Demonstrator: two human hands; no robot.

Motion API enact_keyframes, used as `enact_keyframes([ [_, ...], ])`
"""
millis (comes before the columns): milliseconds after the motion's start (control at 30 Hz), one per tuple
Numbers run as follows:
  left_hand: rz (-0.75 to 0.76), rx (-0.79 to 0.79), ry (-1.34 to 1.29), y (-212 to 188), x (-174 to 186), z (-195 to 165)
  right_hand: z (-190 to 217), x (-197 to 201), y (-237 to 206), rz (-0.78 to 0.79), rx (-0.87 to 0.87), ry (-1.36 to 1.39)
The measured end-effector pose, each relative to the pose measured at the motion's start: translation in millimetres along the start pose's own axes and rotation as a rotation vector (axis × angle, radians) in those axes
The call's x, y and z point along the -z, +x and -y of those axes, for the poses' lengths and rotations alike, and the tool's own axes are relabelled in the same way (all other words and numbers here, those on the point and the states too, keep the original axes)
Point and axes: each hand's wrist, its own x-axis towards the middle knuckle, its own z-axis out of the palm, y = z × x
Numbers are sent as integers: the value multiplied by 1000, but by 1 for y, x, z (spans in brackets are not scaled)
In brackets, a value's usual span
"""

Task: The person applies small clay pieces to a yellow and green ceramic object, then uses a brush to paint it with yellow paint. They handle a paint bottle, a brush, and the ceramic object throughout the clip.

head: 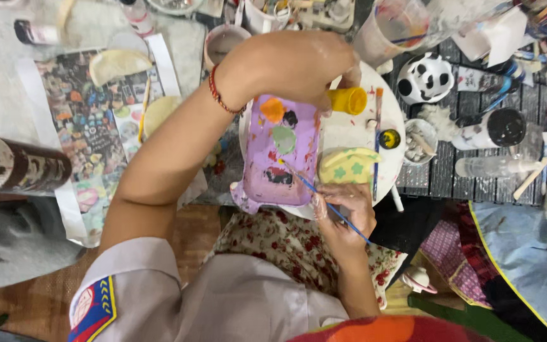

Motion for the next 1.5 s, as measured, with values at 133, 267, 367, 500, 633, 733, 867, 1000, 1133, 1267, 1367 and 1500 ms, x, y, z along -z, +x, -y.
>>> enact_keyframes([
  [133, 10, 54, -15, 0, 1, -4, -3, -2, -6, -15, -16, 17],
  [267, 24, 23, -25, 2, 1, -5, -5, -2, -7, -12, -12, -2],
  [367, 25, 12, -24, 5, -3, -6, -6, -2, -6, -13, 2, -14],
  [500, 61, 28, -20, 8, -8, -3, -5, -1, -6, 9, 5, -36],
  [633, 45, 6, -5, 9, -13, -2, -5, 1, -10, -11, 16, -18],
  [733, -11, -52, 4, 7, -13, -3, -11, 5, -10, -110, 88, 64],
  [867, -38, -142, -81, 6, -9, -12, -19, 33, 1, -269, 62, 65],
  [1000, -35, -112, -190, 13, -5, -26, -24, 65, 24, -218, -45, -144],
  [1133, -32, -80, -190, 20, -11, -42, -29, 96, 55, 91, -19, -456],
  [1267, -37, -93, -113, 26, -22, -50, -28, 103, 64, 119, -40, -551],
  [1367, -17, -53, -94, 28, -29, -54, -26, 103, 65, 121, -72, -527],
  [1500, 14, -30, -107, 29, -34, -54, -24, 102, 66, 144, -56, -744],
])
